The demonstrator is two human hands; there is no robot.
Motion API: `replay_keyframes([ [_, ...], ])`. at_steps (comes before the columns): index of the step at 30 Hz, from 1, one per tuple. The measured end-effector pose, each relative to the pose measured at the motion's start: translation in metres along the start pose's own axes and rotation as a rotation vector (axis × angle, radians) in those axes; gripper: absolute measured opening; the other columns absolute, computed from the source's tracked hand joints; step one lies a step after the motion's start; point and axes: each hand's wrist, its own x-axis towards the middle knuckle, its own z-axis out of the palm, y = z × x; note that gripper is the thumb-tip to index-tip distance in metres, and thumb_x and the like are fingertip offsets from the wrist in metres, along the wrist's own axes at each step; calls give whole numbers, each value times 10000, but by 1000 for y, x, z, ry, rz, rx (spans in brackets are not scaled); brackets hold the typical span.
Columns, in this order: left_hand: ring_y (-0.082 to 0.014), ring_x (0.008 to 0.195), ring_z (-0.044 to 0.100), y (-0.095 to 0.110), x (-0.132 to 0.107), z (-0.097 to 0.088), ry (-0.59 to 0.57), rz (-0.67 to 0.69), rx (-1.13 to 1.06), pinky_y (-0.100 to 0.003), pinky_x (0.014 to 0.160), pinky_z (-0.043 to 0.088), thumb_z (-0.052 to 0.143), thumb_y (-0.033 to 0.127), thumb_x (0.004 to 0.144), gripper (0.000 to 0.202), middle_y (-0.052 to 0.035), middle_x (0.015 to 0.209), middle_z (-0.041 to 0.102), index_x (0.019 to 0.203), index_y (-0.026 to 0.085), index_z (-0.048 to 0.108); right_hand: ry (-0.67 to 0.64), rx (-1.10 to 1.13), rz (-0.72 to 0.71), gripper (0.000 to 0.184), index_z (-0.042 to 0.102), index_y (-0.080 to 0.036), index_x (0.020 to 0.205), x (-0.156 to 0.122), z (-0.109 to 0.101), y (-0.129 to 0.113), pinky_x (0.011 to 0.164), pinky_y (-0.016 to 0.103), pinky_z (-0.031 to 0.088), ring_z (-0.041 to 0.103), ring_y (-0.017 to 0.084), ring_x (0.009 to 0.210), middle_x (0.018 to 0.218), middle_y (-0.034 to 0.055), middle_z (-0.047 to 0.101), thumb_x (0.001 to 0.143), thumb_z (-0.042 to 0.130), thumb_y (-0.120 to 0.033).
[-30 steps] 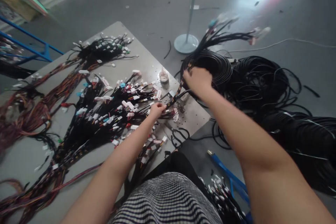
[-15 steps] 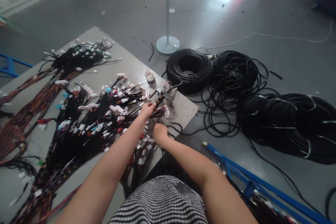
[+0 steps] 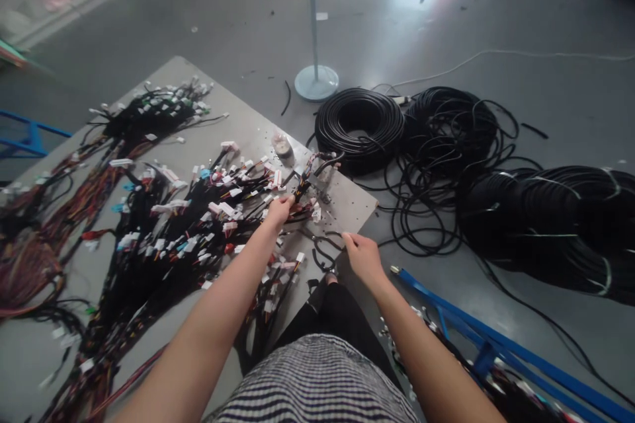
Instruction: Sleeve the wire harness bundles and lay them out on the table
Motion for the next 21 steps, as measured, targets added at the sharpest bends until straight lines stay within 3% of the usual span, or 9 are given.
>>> replay_keyframes([
  [3,-180,672,706,0,-2,-3,-28,-5,-47,-199,489,417,657,367,835,225,-63,801,737,911,155,644,28,94,-10,505,779,-154,856,12,7,0,739,307,482,655,274,847,867,56,732,830,471,-554],
  [8,-84,400,557,-5,-3,-1,84,44,-114,-156,404,350,712,337,798,232,22,625,652,863,161,575,8,171,6,502,781,-154,815,24,27,-11,699,303,467,644,257,771,747,40,711,784,481,-556],
  [14,-111,471,615,-11,-5,4,123,154,-151,-181,469,443,666,279,824,169,22,578,629,782,155,558,7,261,-13,473,771,-162,813,28,35,-11,722,302,472,635,255,811,820,51,722,779,527,-567],
  [16,-121,474,621,-13,-4,2,88,159,-127,-197,482,455,648,290,831,159,8,603,651,800,154,571,-30,307,-8,461,739,-153,747,40,41,-21,652,269,452,610,220,740,709,44,680,774,554,-574],
  [18,-121,460,611,-15,-3,-1,64,177,-100,-208,487,456,631,315,839,166,3,623,663,819,156,587,-121,410,96,467,693,-134,711,56,46,-38,515,230,374,515,150,560,535,14,549,799,557,-572],
  [21,-110,433,570,-17,-3,-2,80,250,-25,-217,481,440,585,420,866,264,-1,631,663,793,167,603,-311,636,421,506,631,-128,777,79,49,-66,379,205,177,248,70,372,449,-42,394,906,437,-577],
])
